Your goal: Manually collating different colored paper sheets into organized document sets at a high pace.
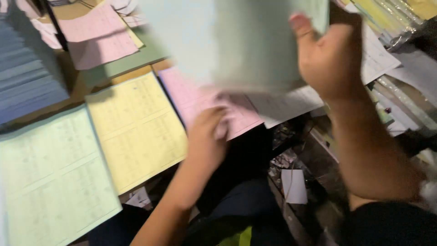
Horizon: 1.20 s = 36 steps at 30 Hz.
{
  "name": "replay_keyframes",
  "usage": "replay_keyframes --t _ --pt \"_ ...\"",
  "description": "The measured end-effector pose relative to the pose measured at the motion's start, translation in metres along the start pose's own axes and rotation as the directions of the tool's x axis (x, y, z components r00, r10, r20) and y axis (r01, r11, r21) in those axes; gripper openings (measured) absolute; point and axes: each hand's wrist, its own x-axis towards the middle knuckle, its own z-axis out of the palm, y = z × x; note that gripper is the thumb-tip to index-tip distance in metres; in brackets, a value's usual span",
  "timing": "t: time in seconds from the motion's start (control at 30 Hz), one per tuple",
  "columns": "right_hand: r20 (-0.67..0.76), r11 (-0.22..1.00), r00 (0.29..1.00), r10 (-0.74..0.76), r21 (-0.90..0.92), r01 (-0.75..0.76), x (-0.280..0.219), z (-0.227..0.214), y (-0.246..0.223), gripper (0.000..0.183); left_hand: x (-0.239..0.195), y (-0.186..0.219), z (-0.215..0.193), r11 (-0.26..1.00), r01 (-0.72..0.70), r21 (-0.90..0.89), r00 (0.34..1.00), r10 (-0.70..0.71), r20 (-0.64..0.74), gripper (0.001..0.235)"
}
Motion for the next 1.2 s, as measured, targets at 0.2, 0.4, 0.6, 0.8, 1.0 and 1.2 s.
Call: replay_keyframes --t 0.2,0.4,0.6,0.8,1.0,1.2 --pt "0.157 0.683 0.711 -0.685 -0.201 0.702 -0.021 0.019 0.112 0.028 0.031 -0.018 0.191 0.923 -0.248 0.295 0.856 0.067 0.512 0.025" --pt "0.595 0.958 0.767 -0.239 0.018 0.285 -0.131 0.053 0.222 0.048 0.049 0.003 0.162 0.840 -0.342 0.422 0.700 -0.072 0.711 0.045" --pt "0.772 0.990 0.636 0.020 -0.103 0.095 -0.143 0.045 0.226 0.083 0.062 -0.010 0.143 0.988 -0.089 0.128 0.614 -0.047 0.788 0.028" --pt "0.818 0.991 0.563 0.115 -0.131 -0.012 -0.137 0.042 0.219 0.090 0.062 -0.021 0.139 1.000 -0.013 0.022 0.603 -0.010 0.798 0.017" --pt "0.783 0.997 0.618 0.073 -0.057 -0.047 -0.137 0.037 0.207 0.073 0.030 -0.052 0.154 0.990 -0.122 0.076 0.746 0.041 0.665 0.009" --pt "0.752 0.981 0.656 0.061 0.075 -0.177 -0.135 0.037 0.193 0.055 0.007 -0.068 0.176 0.985 -0.157 0.066 0.903 0.116 0.413 0.009"
